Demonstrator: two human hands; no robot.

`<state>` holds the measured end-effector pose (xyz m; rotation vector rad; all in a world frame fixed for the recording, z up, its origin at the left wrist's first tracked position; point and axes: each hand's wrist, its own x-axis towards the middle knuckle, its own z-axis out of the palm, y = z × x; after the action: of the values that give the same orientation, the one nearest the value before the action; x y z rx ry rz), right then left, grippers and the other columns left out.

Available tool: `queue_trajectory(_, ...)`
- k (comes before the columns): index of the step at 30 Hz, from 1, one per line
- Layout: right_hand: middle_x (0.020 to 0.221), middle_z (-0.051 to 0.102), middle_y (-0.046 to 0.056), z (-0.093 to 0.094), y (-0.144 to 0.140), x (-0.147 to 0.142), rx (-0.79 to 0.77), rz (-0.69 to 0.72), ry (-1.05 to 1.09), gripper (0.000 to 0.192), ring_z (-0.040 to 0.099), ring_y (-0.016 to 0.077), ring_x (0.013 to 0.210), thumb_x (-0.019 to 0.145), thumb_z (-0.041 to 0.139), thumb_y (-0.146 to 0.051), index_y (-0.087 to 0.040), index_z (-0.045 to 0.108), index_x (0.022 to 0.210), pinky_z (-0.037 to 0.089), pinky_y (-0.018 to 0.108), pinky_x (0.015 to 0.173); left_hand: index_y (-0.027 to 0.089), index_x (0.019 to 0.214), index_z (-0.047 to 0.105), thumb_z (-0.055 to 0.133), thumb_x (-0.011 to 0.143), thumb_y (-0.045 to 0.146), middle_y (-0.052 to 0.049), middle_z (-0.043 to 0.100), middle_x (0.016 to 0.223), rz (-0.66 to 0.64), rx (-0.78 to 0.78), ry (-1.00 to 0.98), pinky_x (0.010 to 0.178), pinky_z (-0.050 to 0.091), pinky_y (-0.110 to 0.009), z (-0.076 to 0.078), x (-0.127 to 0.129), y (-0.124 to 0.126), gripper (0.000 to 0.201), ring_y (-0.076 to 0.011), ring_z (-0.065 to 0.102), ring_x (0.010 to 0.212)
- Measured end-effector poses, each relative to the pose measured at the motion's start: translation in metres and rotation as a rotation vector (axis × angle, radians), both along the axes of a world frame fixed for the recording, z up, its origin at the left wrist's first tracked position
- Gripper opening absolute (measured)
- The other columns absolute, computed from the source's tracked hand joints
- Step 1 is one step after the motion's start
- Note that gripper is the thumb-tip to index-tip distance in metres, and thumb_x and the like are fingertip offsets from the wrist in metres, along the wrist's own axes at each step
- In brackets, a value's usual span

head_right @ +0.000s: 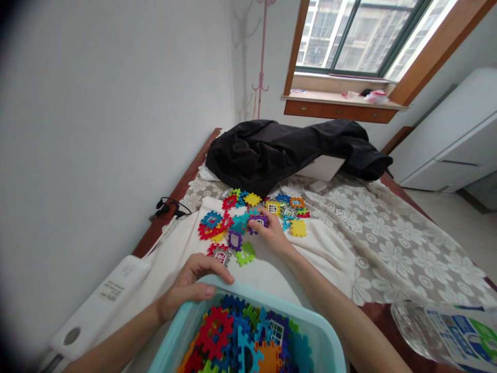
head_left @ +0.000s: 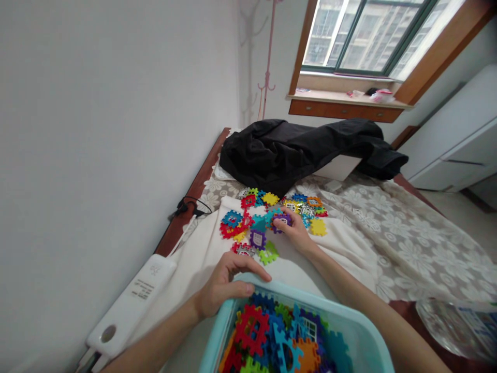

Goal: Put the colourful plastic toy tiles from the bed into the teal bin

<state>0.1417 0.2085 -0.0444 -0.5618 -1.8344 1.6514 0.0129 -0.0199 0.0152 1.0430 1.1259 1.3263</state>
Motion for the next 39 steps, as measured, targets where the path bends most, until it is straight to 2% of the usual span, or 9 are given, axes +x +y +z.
queue_trajectory(5,0.078,0.062,-0.001,0.025,0.002,0.013,-0.143,0.137,0.075,0.049,0.055,0.0155,0.065,0.080,0.080,-0.067,-0.023,0.064,0.096,0.046,0.027,0.059,0.018,0.103,0.084,0.081,0.073,0.035,-0.008,0.079,0.094,0.007,-0.020,-0.019,0.073,0.050,-0.028,0.000,0.000,-0.001,0.034,-0.0211,0.066,0.082)
queue_trajectory(11,0.093,0.071,0.004,0.127,-0.023,0.051,0.149,0.797,0.037,0.053,0.065,0.0193,0.086,0.078,0.082,-0.070,-0.023,0.071,0.101,0.053,0.032,0.079,0.016,0.101,0.085,0.077,0.070,0.031,-0.008,0.079,0.089,-0.049,-0.045,-0.027,0.070,0.049,-0.029,0.004,0.000,0.003,0.035,-0.0224,0.066,0.081)
queue_trajectory(13,0.098,0.074,0.006,0.143,-0.029,0.051,0.226,0.856,0.055,0.057,0.067,0.0205,0.090,0.081,0.077,-0.074,-0.021,0.072,0.102,0.052,0.034,0.085,0.016,0.101,0.085,0.078,0.070,0.031,-0.008,0.080,0.092,-0.032,-0.038,-0.013,0.073,0.049,-0.030,0.003,0.000,0.002,0.035,-0.0229,0.066,0.083)
queue_trajectory(15,0.095,0.074,0.006,0.135,-0.029,0.044,0.283,0.711,0.082,0.056,0.066,0.0201,0.088,0.090,0.065,-0.075,-0.021,0.072,0.101,0.052,0.035,0.083,0.017,0.102,0.085,0.080,0.071,0.033,-0.008,0.080,0.096,-0.012,-0.029,-0.027,0.076,0.049,-0.030,0.001,0.000,0.001,0.035,-0.0230,0.067,0.086)
queue_trajectory(19,0.114,0.073,0.011,0.069,-0.014,0.019,0.564,0.293,-0.047,0.041,0.066,0.0245,0.104,0.103,0.058,-0.058,-0.022,0.067,0.120,0.052,0.042,0.093,0.019,0.104,0.084,0.082,0.074,0.036,-0.007,0.079,0.098,0.007,-0.010,-0.040,0.077,0.048,-0.029,-0.003,0.000,-0.001,0.035,-0.0221,0.067,0.087)
queue_trajectory(24,0.154,0.056,0.017,0.008,-0.007,0.005,0.976,0.292,-0.294,0.068,0.048,0.0393,0.139,0.093,0.073,-0.052,-0.023,0.052,0.150,0.038,0.063,0.115,0.019,0.107,0.082,0.079,0.078,0.043,-0.009,0.079,0.103,0.032,0.031,0.082,0.088,0.050,-0.034,-0.003,0.000,-0.006,0.037,-0.0240,0.067,0.091)
queue_trajectory(28,0.132,0.068,0.015,0.001,-0.009,0.005,1.037,0.268,-0.275,0.040,0.059,0.0332,0.120,0.100,0.064,-0.037,-0.022,0.062,0.137,0.049,0.054,0.103,0.020,0.115,0.079,0.073,0.086,0.042,-0.010,0.078,0.113,-0.050,0.063,0.195,0.098,0.049,-0.038,0.006,0.005,-0.008,0.037,-0.0259,0.068,0.101)
queue_trajectory(34,0.121,0.065,0.014,-0.005,-0.006,0.008,0.948,0.168,-0.150,0.035,0.062,0.0288,0.110,0.104,0.058,-0.028,-0.022,0.056,0.138,0.056,0.045,0.094,0.021,0.147,0.060,0.056,0.093,0.053,-0.014,0.074,0.131,-0.429,0.019,0.125,0.092,0.050,-0.039,0.023,0.008,0.003,0.063,-0.0314,0.068,0.109)
queue_trajectory(39,0.122,0.063,0.012,-0.012,-0.007,0.008,0.997,0.132,-0.050,0.041,0.063,0.0270,0.112,0.105,0.044,-0.013,-0.027,0.052,0.142,0.057,0.046,0.097,0.016,0.137,0.070,0.053,0.092,0.061,-0.010,0.075,0.101,-0.455,0.003,0.248,0.079,0.045,-0.034,0.024,0.005,0.007,0.065,-0.0254,0.062,0.085)
